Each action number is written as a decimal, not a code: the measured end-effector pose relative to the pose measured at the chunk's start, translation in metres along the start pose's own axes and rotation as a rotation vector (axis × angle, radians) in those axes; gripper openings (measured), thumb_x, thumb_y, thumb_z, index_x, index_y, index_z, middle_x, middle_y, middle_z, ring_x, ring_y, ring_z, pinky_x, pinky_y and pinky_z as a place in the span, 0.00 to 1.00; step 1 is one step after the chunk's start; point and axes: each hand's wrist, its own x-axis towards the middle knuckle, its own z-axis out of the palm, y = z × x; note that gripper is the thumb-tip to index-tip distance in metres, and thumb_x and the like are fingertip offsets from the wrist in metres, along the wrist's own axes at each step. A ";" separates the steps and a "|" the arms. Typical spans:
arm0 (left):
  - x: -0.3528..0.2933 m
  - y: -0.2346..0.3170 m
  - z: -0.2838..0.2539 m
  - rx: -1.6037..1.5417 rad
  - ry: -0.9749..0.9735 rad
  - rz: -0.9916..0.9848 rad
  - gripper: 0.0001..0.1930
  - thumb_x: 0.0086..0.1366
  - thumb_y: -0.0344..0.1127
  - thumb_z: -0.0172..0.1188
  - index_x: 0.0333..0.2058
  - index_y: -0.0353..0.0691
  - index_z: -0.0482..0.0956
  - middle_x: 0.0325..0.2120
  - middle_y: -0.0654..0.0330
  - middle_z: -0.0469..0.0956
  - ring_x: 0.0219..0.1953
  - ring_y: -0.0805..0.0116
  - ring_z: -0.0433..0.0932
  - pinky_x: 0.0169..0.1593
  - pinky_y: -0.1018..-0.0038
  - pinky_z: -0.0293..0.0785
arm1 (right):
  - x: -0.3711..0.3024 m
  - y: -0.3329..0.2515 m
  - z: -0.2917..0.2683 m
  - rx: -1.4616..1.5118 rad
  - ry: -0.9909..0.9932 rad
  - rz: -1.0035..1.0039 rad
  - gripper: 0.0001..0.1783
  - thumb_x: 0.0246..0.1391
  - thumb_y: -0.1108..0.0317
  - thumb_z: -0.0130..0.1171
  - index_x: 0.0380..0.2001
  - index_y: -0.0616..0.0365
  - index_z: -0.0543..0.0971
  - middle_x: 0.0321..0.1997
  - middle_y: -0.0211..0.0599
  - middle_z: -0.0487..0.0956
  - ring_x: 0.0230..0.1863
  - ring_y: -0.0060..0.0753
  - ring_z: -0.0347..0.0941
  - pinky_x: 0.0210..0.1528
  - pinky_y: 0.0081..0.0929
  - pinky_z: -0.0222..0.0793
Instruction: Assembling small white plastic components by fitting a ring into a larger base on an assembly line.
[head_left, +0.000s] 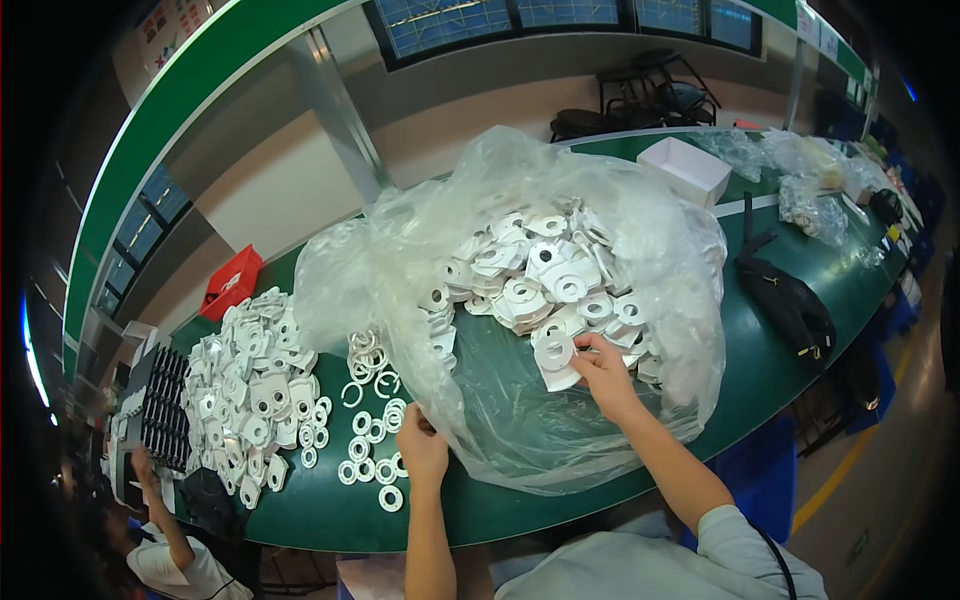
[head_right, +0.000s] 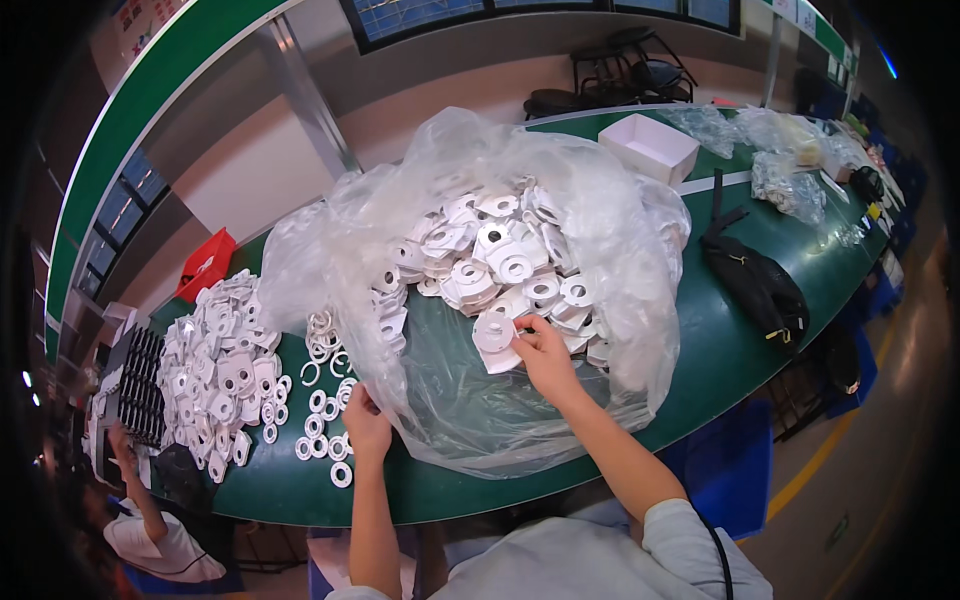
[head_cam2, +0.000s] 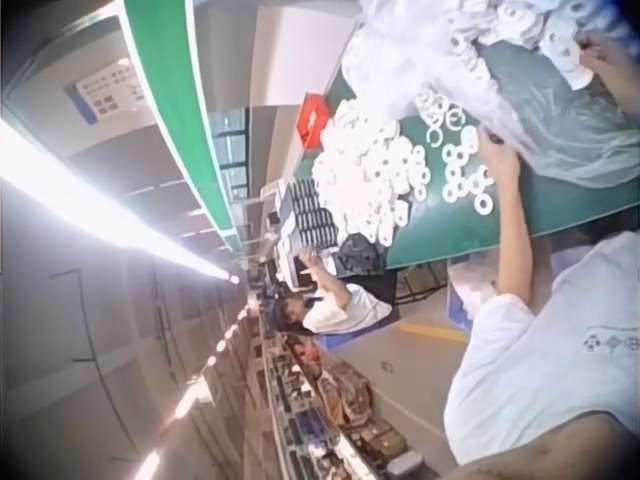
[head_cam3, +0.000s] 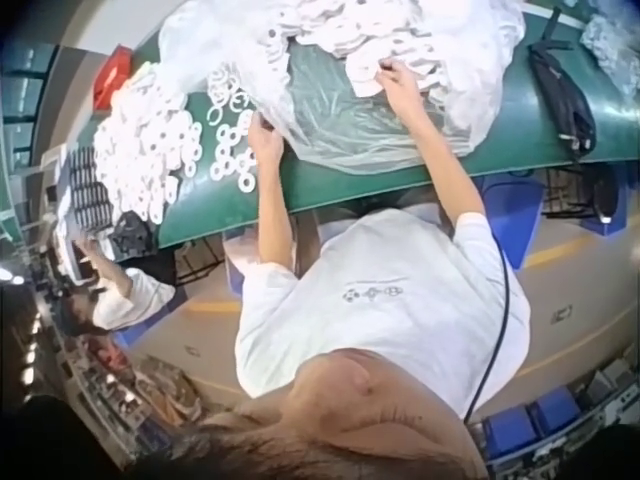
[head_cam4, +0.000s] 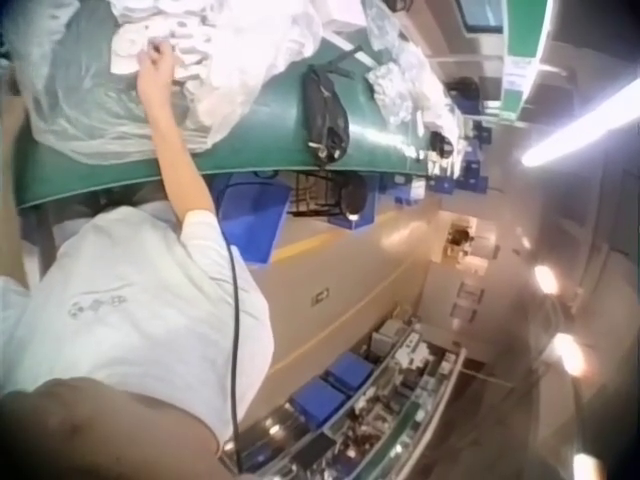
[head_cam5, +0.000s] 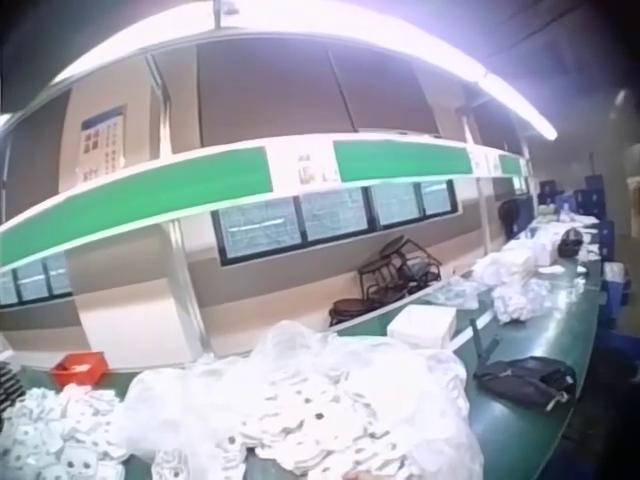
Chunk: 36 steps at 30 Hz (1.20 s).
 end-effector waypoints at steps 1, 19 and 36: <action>-0.005 0.006 -0.008 -0.194 0.040 -0.089 0.19 0.49 0.22 0.62 0.42 0.35 0.74 0.28 0.55 0.77 0.28 0.64 0.77 0.33 0.76 0.73 | 0.001 0.000 0.003 0.005 -0.004 0.003 0.10 0.55 0.75 0.51 0.41 0.62 0.73 0.39 0.35 0.77 0.37 0.24 0.75 0.41 0.20 0.71; 0.014 0.077 0.039 -0.344 -0.094 0.341 0.09 0.53 0.21 0.62 0.34 0.29 0.81 0.33 0.57 0.79 0.29 0.75 0.75 0.32 0.82 0.70 | -0.002 0.012 0.055 0.724 -0.624 0.798 0.16 0.63 0.55 0.38 0.39 0.54 0.70 0.27 0.30 0.67 0.20 0.19 0.57 0.09 0.12 0.45; 0.007 0.057 0.039 -0.727 -0.212 -0.103 0.10 0.54 0.19 0.61 0.37 0.30 0.75 0.31 0.58 0.78 0.32 0.74 0.76 0.35 0.81 0.72 | -0.018 0.016 0.069 0.195 -0.430 0.159 0.15 0.61 0.66 0.47 0.48 0.61 0.69 0.40 0.37 0.76 0.36 0.26 0.76 0.28 0.22 0.76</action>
